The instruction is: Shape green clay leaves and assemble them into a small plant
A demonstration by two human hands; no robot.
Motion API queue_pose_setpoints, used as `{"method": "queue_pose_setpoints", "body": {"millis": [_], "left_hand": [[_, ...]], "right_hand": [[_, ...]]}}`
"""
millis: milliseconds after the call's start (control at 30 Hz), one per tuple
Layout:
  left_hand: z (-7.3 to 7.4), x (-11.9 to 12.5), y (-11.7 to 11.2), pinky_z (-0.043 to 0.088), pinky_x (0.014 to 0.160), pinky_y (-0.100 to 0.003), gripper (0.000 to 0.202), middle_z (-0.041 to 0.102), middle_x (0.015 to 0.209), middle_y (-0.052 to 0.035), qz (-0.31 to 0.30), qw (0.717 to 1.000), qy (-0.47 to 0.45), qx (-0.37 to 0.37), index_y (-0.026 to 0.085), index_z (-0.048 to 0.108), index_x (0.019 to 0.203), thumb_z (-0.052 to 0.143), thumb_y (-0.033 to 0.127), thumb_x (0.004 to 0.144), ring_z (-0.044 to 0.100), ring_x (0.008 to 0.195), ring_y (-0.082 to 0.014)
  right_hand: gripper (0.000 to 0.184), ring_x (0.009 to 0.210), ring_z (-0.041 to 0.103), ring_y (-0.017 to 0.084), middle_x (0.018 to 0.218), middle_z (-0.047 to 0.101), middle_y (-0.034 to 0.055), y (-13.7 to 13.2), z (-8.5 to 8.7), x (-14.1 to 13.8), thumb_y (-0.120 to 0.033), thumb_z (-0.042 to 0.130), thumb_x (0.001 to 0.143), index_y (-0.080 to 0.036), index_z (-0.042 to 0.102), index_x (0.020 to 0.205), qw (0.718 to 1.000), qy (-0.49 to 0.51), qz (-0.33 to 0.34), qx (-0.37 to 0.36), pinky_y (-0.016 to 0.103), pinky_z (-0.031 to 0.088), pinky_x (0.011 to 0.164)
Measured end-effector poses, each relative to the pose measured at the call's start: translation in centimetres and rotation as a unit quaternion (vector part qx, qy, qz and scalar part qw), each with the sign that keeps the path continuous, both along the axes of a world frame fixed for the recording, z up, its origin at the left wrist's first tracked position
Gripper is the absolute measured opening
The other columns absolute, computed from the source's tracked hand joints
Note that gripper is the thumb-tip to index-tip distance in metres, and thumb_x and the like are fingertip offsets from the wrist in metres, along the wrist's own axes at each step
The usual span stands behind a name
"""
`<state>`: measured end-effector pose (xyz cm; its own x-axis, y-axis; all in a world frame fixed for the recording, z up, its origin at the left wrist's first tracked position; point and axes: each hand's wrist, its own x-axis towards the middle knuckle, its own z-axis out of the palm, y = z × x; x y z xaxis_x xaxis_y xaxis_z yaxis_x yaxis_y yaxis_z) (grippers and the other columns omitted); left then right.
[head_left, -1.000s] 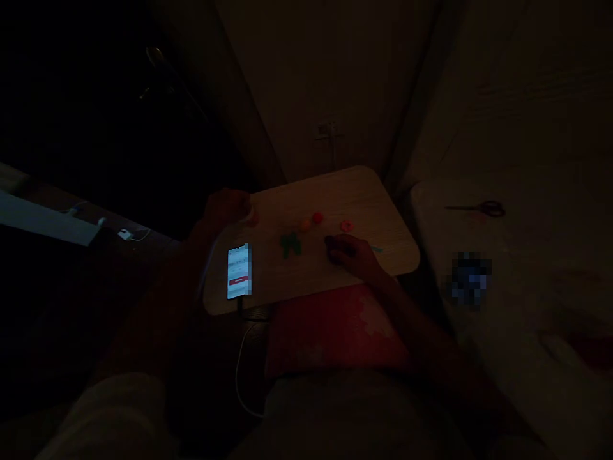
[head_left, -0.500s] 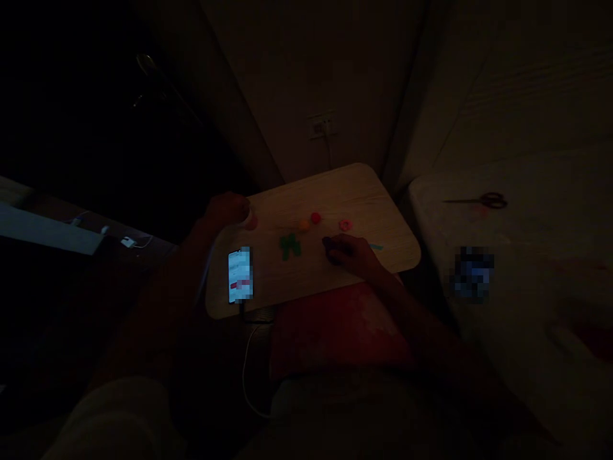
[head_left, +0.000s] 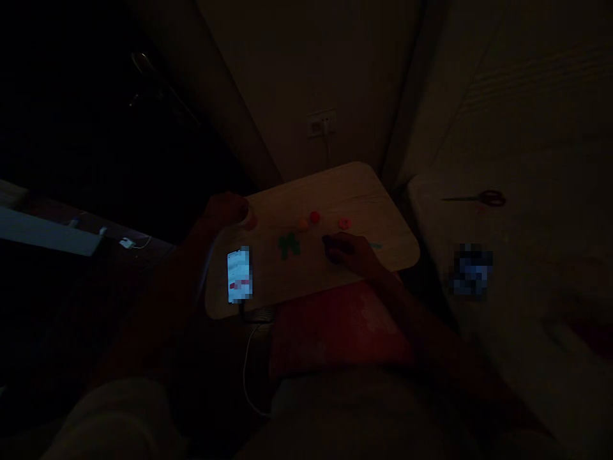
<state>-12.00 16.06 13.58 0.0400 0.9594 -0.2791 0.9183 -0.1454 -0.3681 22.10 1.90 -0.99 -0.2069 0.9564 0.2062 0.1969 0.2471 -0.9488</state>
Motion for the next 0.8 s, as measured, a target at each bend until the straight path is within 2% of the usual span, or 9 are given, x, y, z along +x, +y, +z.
{"method": "queue_pose_setpoints", "body": {"millis": [133, 300, 433, 600, 800], "left_hand": [[-0.5, -0.6, 0.1, 0.050, 0.091, -0.042, 0.035, 0.076, 0.117, -0.0181, -0.016, 1.000, 0.001, 0.021, 0.014, 0.080, 0.106, 0.054, 0.034, 0.094, 0.070, 0.110, -0.0388], [-0.9, -1.5, 0.0, 0.050, 0.087, -0.039, 0.031, 0.078, 0.110, -0.0152, -0.031, 0.999, -0.006, 0.022, 0.019, 0.082, 0.099, 0.059, 0.035, 0.086, 0.072, 0.104, -0.0370], [-1.0, -1.7, -0.3, 0.049, 0.082, -0.035, 0.029, 0.078, 0.108, -0.0136, -0.044, 0.999, -0.007, 0.023, 0.021, 0.080, 0.096, 0.056, 0.032, 0.085, 0.072, 0.101, -0.0336], [-0.1, -2.2, -0.5, 0.045, 0.078, -0.030, 0.024, 0.077, 0.095, -0.0086, -0.008, 0.997, -0.061, 0.044, 0.021, 0.076, 0.086, 0.062, 0.040, 0.081, 0.070, 0.093, -0.0289], [1.5, -3.9, -0.2, 0.039, 0.073, -0.028, 0.026, 0.067, 0.075, -0.0021, 0.029, 0.983, -0.160, 0.081, 0.020, 0.062, 0.066, 0.073, 0.043, 0.071, 0.062, 0.080, -0.0209]], "right_hand": [[0.030, 0.075, 0.068, 0.020, 0.088, 0.078, 0.0049, -0.1, 0.2, 0.0, -0.041, 0.072, 0.084, -0.020, 0.079, 0.104, 1.000, 0.007, -0.007, 0.000, 0.031, 0.052, 0.070], [0.031, 0.075, 0.068, 0.020, 0.090, 0.078, 0.0052, -0.1, 0.2, 0.0, -0.043, 0.072, 0.083, -0.021, 0.079, 0.104, 1.000, 0.003, 0.002, 0.003, 0.031, 0.052, 0.071], [0.031, 0.073, 0.067, 0.020, 0.088, 0.078, 0.0050, -0.1, 0.1, 0.0, -0.042, 0.072, 0.083, -0.021, 0.079, 0.104, 1.000, 0.004, 0.003, -0.006, 0.031, 0.052, 0.069], [0.031, 0.078, 0.070, 0.022, 0.092, 0.079, 0.0062, -0.2, 0.1, 0.1, -0.042, 0.073, 0.083, -0.021, 0.080, 0.104, 1.000, 0.021, -0.005, -0.009, 0.032, 0.054, 0.070], [0.031, 0.074, 0.068, 0.021, 0.088, 0.078, 0.0053, -0.2, -0.1, 0.2, -0.043, 0.073, 0.084, -0.021, 0.079, 0.105, 1.000, 0.008, 0.007, -0.008, 0.031, 0.053, 0.069]]}}
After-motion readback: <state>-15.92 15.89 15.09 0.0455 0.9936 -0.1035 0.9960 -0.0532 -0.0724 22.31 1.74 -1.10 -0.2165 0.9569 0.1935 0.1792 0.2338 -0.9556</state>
